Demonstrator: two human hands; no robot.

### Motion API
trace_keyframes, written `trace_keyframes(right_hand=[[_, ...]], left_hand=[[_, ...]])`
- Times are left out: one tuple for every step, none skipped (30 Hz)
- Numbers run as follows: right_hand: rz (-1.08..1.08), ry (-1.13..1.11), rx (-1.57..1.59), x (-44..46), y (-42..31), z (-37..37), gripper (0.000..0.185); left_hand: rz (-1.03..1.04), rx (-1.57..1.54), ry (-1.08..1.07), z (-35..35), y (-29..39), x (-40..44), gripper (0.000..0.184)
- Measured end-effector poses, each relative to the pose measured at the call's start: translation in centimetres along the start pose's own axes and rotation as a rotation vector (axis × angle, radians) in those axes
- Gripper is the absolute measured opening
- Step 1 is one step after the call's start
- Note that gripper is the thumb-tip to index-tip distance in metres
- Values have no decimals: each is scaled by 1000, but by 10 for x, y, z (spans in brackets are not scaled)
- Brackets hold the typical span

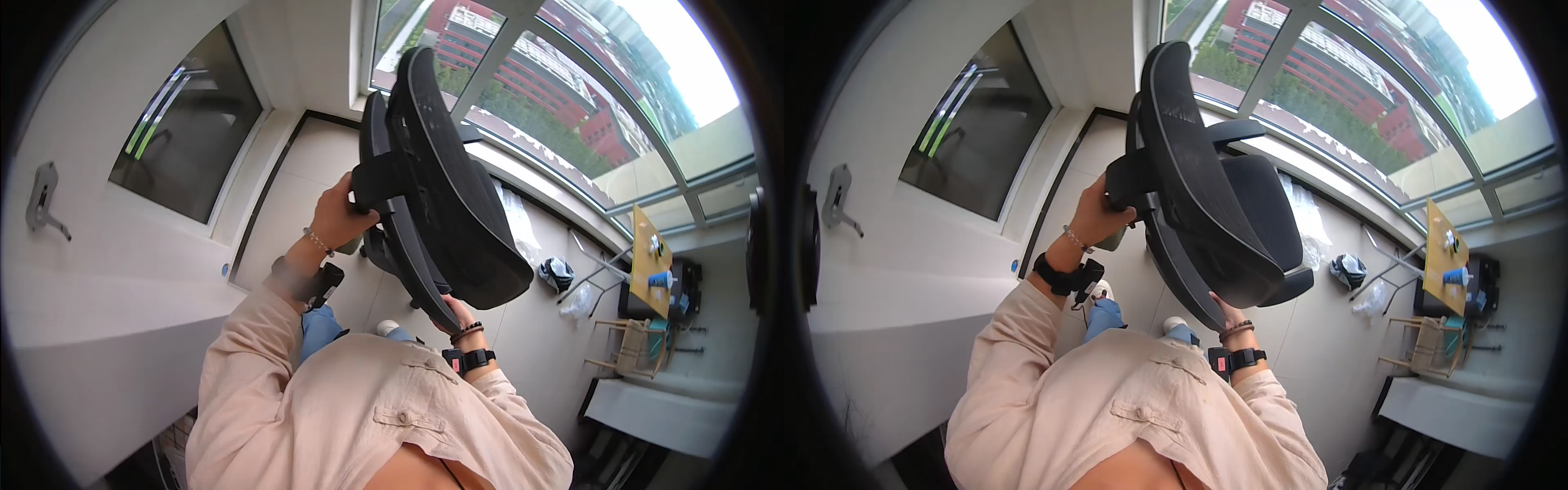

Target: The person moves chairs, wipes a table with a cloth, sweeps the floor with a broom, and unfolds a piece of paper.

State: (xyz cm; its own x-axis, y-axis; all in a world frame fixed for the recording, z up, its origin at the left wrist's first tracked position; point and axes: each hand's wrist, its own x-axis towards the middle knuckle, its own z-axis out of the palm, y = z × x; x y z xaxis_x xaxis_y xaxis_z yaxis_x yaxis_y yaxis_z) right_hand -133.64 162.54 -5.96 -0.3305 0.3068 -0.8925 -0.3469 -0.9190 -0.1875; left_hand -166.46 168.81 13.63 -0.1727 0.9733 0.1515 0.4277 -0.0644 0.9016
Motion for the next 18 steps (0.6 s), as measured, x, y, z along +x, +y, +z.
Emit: trace_keyframes(right_hand=[[-3,-12,20,5,-1,19,22],[-59,-25,35,-9,-2,59,22],[-105,-35,49,-24,-1,98,21],[-50,-101,185,-11,2,113,19],[-72,-137,228,2,7,130,16],[-29,-186,256,-15,2,172,16],[-45,-238,304,-1,5,191,18],[-15,-319,340,20,10,203,21],[-30,-345,378,34,16,222,25],[-3,-347,415,48,22,242,30],[12,-314,430,59,27,266,28],[4,-307,466,96,39,277,26],[21,-307,494,106,42,300,24],[56,-244,466,108,42,324,24],[47,-202,487,106,42,348,24],[60,-127,499,104,41,372,21],[97,-181,566,138,49,379,25],[85,-178,574,154,55,393,26]], left_hand=[[23,-55,-5,-11,-8,10,50],[53,-80,-9,-25,-19,22,53],[91,-46,-4,-38,-32,33,52],[61,-101,-28,-53,-39,45,52],[30,-153,-50,-69,-46,57,52],[35,-106,-64,-85,-58,71,51],[32,-60,-78,-102,-72,83,49],[52,-123,-124,-121,-87,97,46],[70,-187,-166,-139,-100,110,44],[45,-205,-182,-157,-103,121,42],[20,-223,-195,-173,-108,132,41],[3,-173,-146,-190,-126,145,42],[-8,-123,-95,-208,-144,160,44],[71,-106,-94,-225,-160,172,43],[109,-100,-101,-241,-174,183,43],[148,-94,-108,-257,-188,193,43],[129,178,-89,-279,-197,198,39],[109,451,-68,-301,-202,198,37]])
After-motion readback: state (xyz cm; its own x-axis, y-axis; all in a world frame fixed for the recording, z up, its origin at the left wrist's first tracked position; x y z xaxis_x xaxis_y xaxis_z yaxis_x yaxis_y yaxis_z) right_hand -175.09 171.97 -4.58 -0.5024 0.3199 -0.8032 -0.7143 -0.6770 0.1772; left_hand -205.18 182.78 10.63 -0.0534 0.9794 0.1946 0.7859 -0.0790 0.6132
